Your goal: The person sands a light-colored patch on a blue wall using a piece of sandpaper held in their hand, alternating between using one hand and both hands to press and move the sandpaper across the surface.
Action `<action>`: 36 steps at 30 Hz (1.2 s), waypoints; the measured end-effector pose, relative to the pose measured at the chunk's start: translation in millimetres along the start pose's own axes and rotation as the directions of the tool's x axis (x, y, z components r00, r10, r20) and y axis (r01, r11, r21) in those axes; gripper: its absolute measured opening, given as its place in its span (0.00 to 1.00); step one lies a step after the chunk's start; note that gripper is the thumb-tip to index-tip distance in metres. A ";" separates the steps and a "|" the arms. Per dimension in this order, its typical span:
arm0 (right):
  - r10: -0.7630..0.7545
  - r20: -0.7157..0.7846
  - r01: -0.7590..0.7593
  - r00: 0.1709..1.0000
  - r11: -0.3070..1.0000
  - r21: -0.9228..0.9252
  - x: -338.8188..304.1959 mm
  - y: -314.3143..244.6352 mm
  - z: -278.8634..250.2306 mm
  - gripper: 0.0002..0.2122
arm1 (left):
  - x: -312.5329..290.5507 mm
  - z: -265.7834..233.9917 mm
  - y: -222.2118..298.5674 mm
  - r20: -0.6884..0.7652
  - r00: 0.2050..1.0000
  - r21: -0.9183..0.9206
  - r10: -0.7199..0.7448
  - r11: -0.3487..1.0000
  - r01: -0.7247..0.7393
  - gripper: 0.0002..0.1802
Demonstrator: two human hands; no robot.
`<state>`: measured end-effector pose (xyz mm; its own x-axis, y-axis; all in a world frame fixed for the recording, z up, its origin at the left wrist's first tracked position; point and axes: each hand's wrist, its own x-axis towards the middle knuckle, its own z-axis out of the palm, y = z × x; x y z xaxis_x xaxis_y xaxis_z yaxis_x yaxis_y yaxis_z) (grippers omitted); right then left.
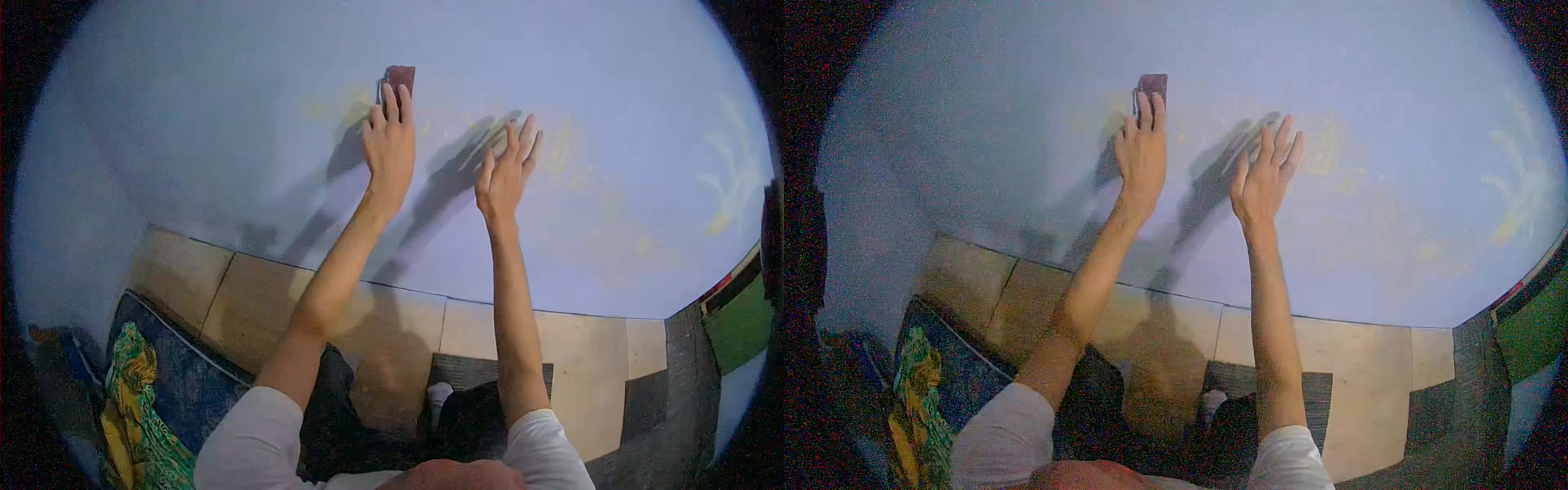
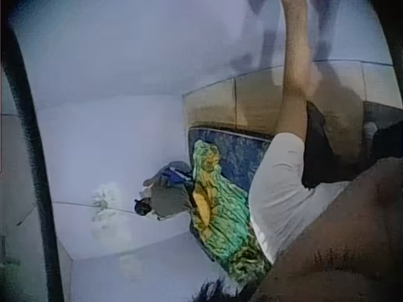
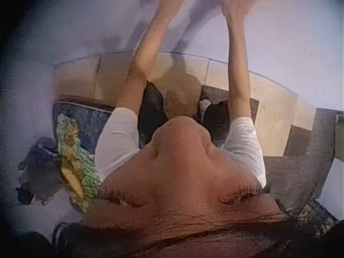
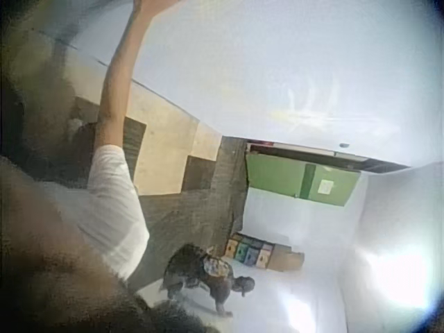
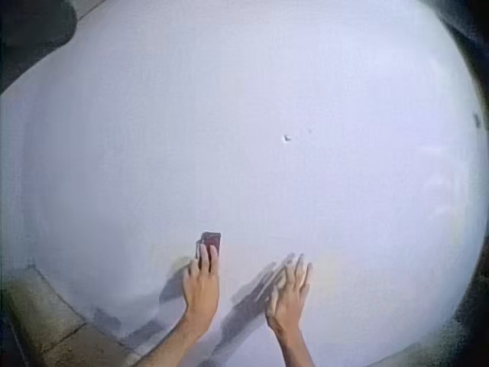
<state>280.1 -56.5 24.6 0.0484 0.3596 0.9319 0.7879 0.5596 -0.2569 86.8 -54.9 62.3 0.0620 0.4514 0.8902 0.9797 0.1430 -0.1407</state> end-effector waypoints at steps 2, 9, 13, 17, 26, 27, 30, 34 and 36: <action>-0.020 0.023 0.020 1.000 1.000 -0.001 -12.6 8.4 10.0 0.28 | -7.6 0.4 4.3 0.046 0.999 0.075 -0.002 0.997 -0.002 0.38; -0.035 0.046 0.036 0.998 0.999 -0.022 -57.5 46.0 31.9 0.30 | -31.2 8.0 20.8 0.144 0.989 -0.001 0.014 1.000 -0.014 0.44; -0.069 0.024 0.069 0.997 0.997 -0.020 -62.6 56.5 33.0 0.30 | -43.3 20.4 21.2 0.073 0.997 -0.095 0.006 0.995 0.001 0.44; -0.031 0.013 0.031 0.999 0.999 0.008 -61.4 57.9 34.1 0.29 | -50.4 38.2 5.7 0.024 0.999 -0.228 0.045 0.973 -0.038 0.42; 0.048 0.235 -0.026 0.971 0.995 -0.097 -66.3 75.2 40.5 0.37 | -53.4 35.8 -8.9 0.069 0.997 -0.630 0.042 0.776 0.011 0.40; 0.050 0.257 -0.025 0.965 0.995 -0.100 -66.6 75.7 39.7 0.37 | -54.7 37.9 -9.5 0.032 0.999 -0.681 0.023 0.733 0.006 0.40; 0.022 0.230 0.006 0.973 0.993 -0.120 -64.5 71.9 35.9 0.34 | -61.6 38.4 -13.0 -0.111 0.994 -0.731 0.001 0.678 -0.082 0.40; -0.160 -0.020 0.161 0.987 0.986 0.034 -40.6 42.9 20.6 0.22 | -63.8 29.3 -16.8 -0.263 0.964 -0.734 0.028 0.643 -0.218 0.37; 0.053 0.171 -0.096 0.984 0.963 0.253 -17.4 17.2 12.0 0.20 | -63.3 26.0 -15.1 -0.308 0.949 -0.722 0.059 0.635 -0.274 0.35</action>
<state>285.5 -44.1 0.9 -0.0160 0.5112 0.8593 0.5983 0.6935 -0.4014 63.1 -62.7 -3.2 0.1756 0.1655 0.9705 0.7427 -0.6693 -0.0202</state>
